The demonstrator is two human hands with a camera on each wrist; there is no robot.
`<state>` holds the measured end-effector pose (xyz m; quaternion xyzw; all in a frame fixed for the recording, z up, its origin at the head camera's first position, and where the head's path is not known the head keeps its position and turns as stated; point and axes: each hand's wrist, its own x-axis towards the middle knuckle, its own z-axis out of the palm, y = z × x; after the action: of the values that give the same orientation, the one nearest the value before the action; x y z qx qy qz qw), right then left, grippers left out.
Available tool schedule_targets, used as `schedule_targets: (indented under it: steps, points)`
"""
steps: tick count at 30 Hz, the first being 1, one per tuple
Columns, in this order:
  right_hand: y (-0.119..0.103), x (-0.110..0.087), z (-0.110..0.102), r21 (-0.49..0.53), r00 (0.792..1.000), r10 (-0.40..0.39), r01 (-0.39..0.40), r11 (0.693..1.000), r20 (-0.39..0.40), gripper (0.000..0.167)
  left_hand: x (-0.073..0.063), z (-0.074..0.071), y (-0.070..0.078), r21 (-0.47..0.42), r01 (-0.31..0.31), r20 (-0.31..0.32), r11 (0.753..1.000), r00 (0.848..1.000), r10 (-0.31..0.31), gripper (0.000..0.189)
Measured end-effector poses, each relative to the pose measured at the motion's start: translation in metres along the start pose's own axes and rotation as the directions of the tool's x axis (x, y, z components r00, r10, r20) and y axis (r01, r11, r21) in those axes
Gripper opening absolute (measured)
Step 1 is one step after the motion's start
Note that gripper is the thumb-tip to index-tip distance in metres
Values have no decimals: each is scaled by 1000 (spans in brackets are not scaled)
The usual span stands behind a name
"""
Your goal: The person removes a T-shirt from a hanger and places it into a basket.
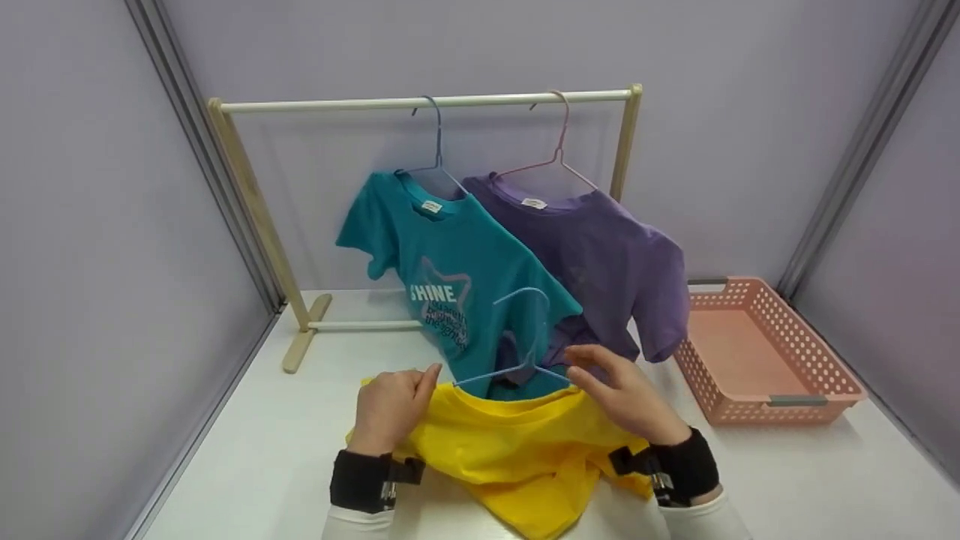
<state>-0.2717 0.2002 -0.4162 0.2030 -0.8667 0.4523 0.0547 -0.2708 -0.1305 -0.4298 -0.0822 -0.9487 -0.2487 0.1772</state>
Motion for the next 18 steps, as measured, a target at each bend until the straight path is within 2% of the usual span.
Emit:
schedule_targets:
  steps: [4,7,12,18]
  points:
    - [-8,1,21,-5,995,-97,97,995,14,36,0,6,1,2,-44,21,999,999,44,56]
    - [-11,2,33,49,990,-124,121,991,60,33,0,9,2,6,-84,43,996,996,84,57]
    - [-13,4,44,160,986,-130,112,981,102,37,1,11,2,8,-103,78,995,992,102,57]
    - [-12,6,44,108,985,-100,85,991,141,34,2,10,3,13,-108,103,994,989,106,54]
